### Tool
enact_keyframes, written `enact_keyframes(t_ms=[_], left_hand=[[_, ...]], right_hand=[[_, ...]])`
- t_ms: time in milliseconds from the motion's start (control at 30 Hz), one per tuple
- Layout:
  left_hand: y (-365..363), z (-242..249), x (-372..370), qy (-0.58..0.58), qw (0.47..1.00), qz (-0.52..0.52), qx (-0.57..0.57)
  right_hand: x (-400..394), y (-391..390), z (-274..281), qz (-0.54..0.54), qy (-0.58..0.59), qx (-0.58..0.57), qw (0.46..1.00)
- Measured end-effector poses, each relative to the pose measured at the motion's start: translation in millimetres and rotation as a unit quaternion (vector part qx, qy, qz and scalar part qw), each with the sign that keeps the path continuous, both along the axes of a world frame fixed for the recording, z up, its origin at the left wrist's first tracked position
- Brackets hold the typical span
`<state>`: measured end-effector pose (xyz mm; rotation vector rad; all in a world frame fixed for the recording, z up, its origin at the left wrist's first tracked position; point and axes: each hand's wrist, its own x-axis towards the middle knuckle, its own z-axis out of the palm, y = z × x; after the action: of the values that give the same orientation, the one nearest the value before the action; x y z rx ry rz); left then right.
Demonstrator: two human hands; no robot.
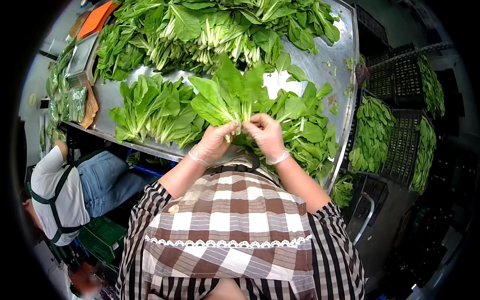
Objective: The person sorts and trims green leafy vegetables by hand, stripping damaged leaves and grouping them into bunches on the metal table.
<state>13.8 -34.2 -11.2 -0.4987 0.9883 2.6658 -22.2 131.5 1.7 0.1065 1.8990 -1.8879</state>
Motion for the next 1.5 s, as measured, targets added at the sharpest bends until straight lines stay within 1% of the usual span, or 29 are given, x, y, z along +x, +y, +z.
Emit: enact_keyframes(t_ms=[33,100,167,267,367,400,500,567,600,700,733,867,967,1000,1033,1100,1167,1200,1267,1300,1333,1367,1400,1433,1500], left_hand=[[0,-8,2,-0.004,1.0,0.002,0.002],[-1,-14,5,-0.013,1.0,-0.003,0.011],[-4,-16,6,-0.02,0.999,-0.015,0.026],[-1,-9,5,-0.027,0.999,0.003,0.016],[-6,-2,5,-0.03,0.998,-0.047,-0.001],[-5,-3,5,-0.018,0.999,-0.05,-0.013],[-1,1,4,0.004,0.998,-0.042,-0.038],[2,8,3,-0.001,0.999,-0.019,-0.036],[1,5,3,-0.002,0.999,-0.023,-0.034],[-2,-7,3,0.0,0.999,-0.031,-0.029],[-2,-9,4,0.005,0.999,-0.031,-0.028],[-2,0,2,0.012,0.999,-0.02,-0.047],[-3,5,-1,-0.006,0.999,0.006,-0.043],[-5,-6,-1,-0.005,0.999,0.011,-0.052],[-8,-12,-3,-0.005,0.999,0.014,-0.046],[-13,10,-5,-0.042,0.997,0.051,-0.047],[-25,12,-6,0.004,0.996,0.067,-0.059],[-31,16,-8,0.027,0.995,0.072,-0.065],[-48,36,-12,0.034,0.987,0.12,-0.104],[-59,50,-13,0.04,0.982,0.142,-0.121],[-71,72,-12,0.047,0.968,0.174,-0.175],[-83,79,-12,0.057,0.955,0.219,-0.193],[-104,81,-7,0.051,0.946,0.229,-0.225],[-123,88,-3,0.049,0.926,0.267,-0.263],[-173,80,11,0.041,0.894,0.326,-0.305]], right_hand=[[0,-1,1,0.041,0.028,0.041,0.998],[3,-3,3,0.056,0.099,0.132,0.985],[5,-4,5,0.072,0.17,0.221,0.958],[10,-9,6,0.02,0.213,0.17,0.962],[9,-14,18,0.068,0.239,0.2,0.948],[8,-16,18,0.086,0.225,0.229,0.943],[7,-14,4,0.097,0.169,0.196,0.961],[7,-11,-6,0.08,0.067,0.054,0.993],[6,-9,-9,0.071,0.016,-0.018,0.997],[4,-2,-2,0.017,-0.106,-0.127,0.986],[4,-1,-3,0.005,-0.118,-0.118,0.986],[6,7,-4,-0.018,-0.084,-0.123,0.989],[8,8,-5,-0.022,-0.055,-0.122,0.991],[9,10,-3,-0.015,-0.039,-0.118,0.992],[9,9,3,-0.007,-0.029,-0.114,0.993],[13,2,27,-0.058,-0.025,-0.127,0.99],[15,2,45,-0.089,0.008,-0.162,0.983],[13,4,56,-0.086,0.024,-0.175,0.981],[4,10,65,-0.09,0.046,-0.212,0.972],[1,14,60,-0.103,0.037,-0.23,0.967],[-2,13,59,-0.115,0.025,-0.234,0.965],[-6,16,61,-0.128,0.008,-0.241,0.962],[-7,17,57,-0.125,-0.001,-0.248,0.961],[-7,18,52,-0.121,-0.009,-0.254,0.959],[-3,18,41,-0.117,-0.029,-0.253,0.96]])
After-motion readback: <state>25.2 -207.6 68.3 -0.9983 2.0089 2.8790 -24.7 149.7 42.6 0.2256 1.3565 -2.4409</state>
